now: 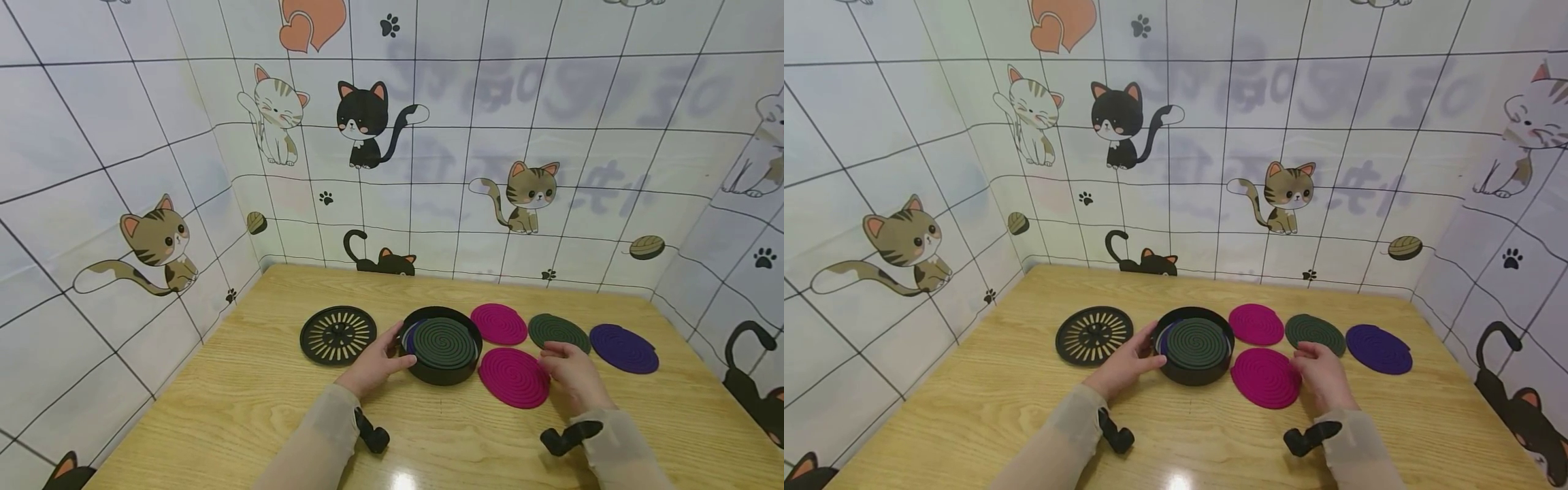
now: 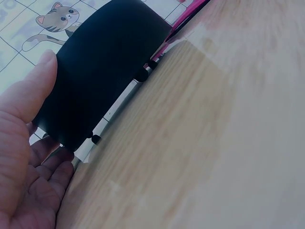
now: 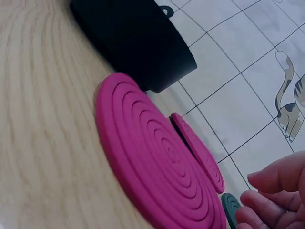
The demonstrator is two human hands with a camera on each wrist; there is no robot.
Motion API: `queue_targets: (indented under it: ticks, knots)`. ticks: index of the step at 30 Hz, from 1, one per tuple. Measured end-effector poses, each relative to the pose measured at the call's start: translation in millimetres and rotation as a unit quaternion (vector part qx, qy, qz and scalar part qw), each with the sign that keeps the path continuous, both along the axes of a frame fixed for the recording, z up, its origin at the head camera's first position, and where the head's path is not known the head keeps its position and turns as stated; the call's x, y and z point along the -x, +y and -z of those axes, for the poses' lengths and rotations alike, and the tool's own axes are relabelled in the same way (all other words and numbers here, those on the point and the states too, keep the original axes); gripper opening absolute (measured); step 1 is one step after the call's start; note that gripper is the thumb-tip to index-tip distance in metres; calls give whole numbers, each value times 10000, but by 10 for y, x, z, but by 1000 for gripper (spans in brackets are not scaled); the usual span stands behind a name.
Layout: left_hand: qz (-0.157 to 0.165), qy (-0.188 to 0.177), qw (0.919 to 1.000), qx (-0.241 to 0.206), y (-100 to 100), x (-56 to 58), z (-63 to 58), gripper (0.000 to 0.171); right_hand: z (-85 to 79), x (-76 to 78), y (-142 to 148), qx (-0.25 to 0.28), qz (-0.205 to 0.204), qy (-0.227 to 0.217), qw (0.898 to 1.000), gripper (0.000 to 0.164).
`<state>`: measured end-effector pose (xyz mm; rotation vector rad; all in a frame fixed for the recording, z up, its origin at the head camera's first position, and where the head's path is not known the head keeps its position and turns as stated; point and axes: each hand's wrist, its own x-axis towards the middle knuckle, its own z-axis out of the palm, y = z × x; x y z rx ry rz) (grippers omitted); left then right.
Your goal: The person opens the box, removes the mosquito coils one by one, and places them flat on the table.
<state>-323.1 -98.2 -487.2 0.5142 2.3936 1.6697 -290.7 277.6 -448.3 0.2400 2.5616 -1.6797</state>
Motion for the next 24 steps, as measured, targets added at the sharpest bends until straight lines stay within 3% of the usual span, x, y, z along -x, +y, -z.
queue_targets:
  ticks: [11, 24]
  knots:
    - [30, -28, 10000, -70, 11, -9, -27, 88, -163, 55, -222, 607, 30, 213, 9979, 59]
    - [53, -39, 9999, -128, 9, -15, -20, 86, -389, 193, -753, 1289, -132, 449, 9906, 52]
